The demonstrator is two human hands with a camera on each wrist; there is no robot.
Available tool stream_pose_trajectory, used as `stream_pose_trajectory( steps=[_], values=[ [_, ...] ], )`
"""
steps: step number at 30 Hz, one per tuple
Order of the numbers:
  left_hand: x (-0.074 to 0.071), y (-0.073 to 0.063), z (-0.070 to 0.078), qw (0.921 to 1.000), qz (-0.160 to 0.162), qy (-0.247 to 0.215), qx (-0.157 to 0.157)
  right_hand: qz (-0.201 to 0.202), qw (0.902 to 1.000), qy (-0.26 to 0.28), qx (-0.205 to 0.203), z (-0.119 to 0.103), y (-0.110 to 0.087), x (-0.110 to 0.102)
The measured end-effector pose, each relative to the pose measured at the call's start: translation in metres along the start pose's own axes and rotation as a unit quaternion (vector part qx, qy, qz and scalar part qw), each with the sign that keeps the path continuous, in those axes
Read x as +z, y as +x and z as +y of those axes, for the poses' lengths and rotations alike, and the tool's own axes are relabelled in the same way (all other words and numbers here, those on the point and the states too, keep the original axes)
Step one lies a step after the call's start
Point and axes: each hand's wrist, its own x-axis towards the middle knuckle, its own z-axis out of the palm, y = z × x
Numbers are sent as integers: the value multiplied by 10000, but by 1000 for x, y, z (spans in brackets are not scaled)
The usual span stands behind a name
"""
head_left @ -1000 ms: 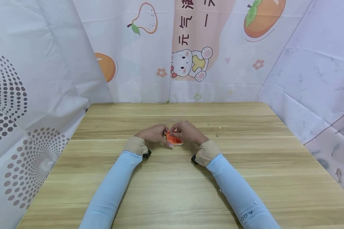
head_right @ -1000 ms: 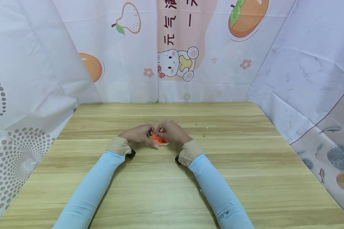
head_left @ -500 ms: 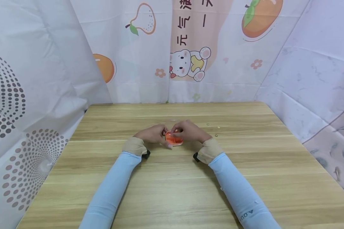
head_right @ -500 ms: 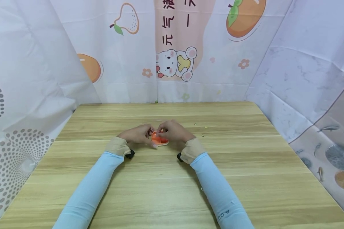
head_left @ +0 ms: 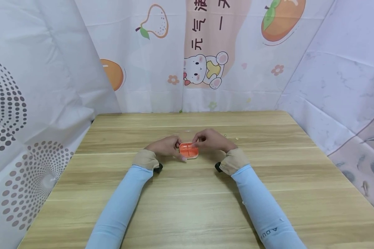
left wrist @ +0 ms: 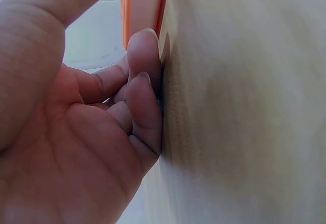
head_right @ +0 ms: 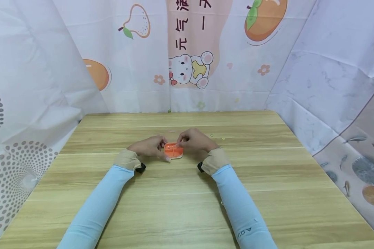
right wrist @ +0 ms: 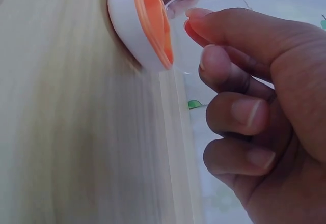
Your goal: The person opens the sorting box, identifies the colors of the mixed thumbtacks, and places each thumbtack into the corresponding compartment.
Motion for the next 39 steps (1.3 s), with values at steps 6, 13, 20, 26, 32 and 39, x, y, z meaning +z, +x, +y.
stream_pose_trajectory(
  steps=[6,13,20,26,32,39],
  values=[
    [0,-1,1,10000,16,67,-41,24,10000,11,25,2,-3,-4],
    [0,0,0,9999,51,74,-58,78,10000,8,15,9,-6,-9],
    [1,0,0,9999,29,96,-30,129,9998,92,112,15,-10,-12],
    [0,0,0,10000,38,29,16,249,9994,112,194,19,-14,-16],
    [1,0,1,10000,37,75,32,333,9986,157,387,25,-17,-19],
    [2,-1,0,9999,86,-109,-4,404,9971,291,583,29,-23,-25]
  ],
)
